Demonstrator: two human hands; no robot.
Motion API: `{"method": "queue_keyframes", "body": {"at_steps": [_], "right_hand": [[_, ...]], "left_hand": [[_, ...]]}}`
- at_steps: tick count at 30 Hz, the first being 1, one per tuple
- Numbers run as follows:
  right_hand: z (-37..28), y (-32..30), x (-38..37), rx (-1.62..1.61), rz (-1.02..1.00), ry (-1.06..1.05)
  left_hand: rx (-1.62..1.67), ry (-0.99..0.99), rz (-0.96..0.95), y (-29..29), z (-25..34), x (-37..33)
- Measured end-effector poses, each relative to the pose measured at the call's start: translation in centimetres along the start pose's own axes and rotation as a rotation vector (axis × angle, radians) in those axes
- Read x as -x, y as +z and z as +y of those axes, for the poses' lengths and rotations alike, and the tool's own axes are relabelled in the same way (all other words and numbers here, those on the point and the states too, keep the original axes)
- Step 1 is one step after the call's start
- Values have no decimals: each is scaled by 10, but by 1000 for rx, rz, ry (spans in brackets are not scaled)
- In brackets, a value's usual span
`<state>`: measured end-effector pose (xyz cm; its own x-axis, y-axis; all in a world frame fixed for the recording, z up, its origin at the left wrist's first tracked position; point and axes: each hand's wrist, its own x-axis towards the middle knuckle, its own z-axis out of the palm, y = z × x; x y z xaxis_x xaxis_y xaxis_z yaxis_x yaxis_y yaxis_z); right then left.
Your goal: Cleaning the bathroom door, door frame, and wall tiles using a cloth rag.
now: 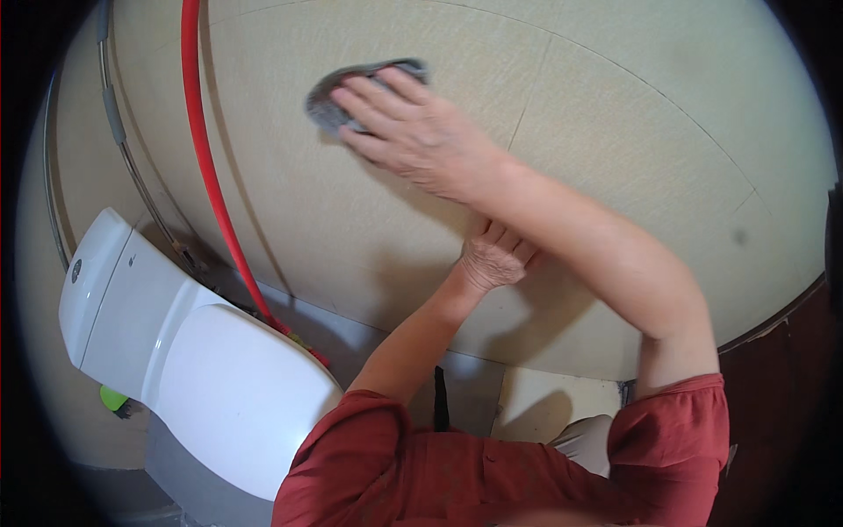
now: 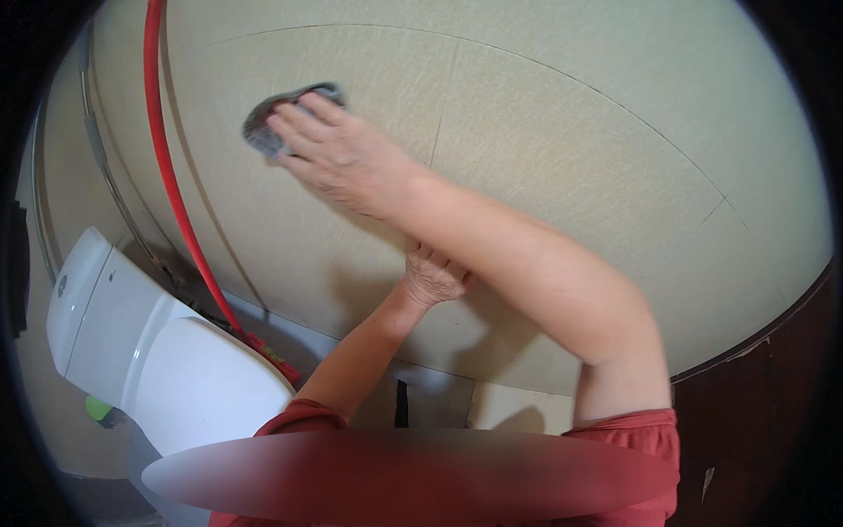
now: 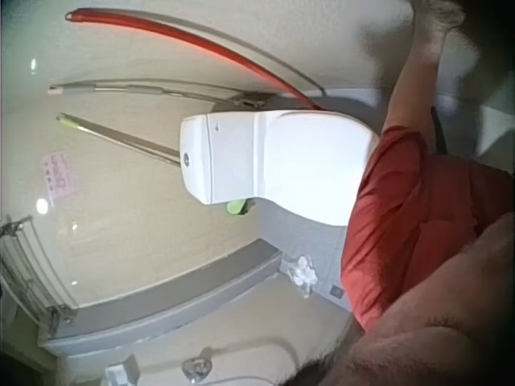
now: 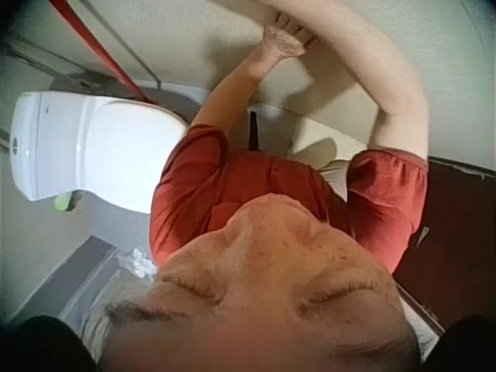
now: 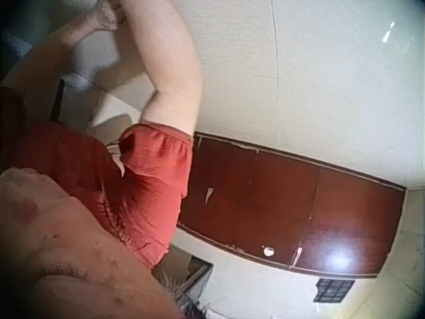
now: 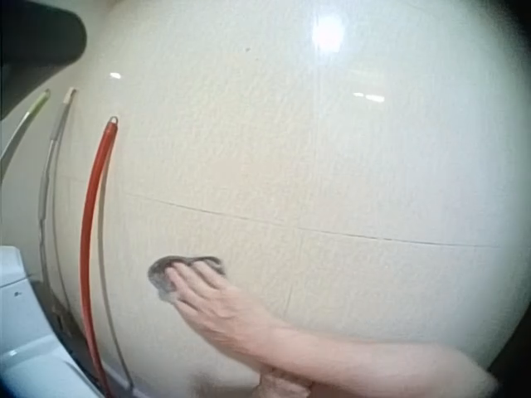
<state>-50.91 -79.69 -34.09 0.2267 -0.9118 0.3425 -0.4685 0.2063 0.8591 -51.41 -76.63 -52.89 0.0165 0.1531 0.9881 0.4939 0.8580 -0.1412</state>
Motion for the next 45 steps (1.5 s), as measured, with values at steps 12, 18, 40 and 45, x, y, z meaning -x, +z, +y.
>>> {"method": "queue_keyframes", "body": {"at_steps": [12, 18, 40, 45], "right_hand": [[29, -119, 284, 127, -142, 540], [-9, -115, 331, 151, -157, 610], [-151, 58, 36, 35, -234, -20], [-113, 11, 157, -116, -45, 225]], "left_hand": [[97, -11, -55, -24, -3, -19], [-37, 119, 72, -71, -104, -123], [-401, 254, -358, -76, -120, -205], [-463, 267, -368, -83, -121, -205]]}}
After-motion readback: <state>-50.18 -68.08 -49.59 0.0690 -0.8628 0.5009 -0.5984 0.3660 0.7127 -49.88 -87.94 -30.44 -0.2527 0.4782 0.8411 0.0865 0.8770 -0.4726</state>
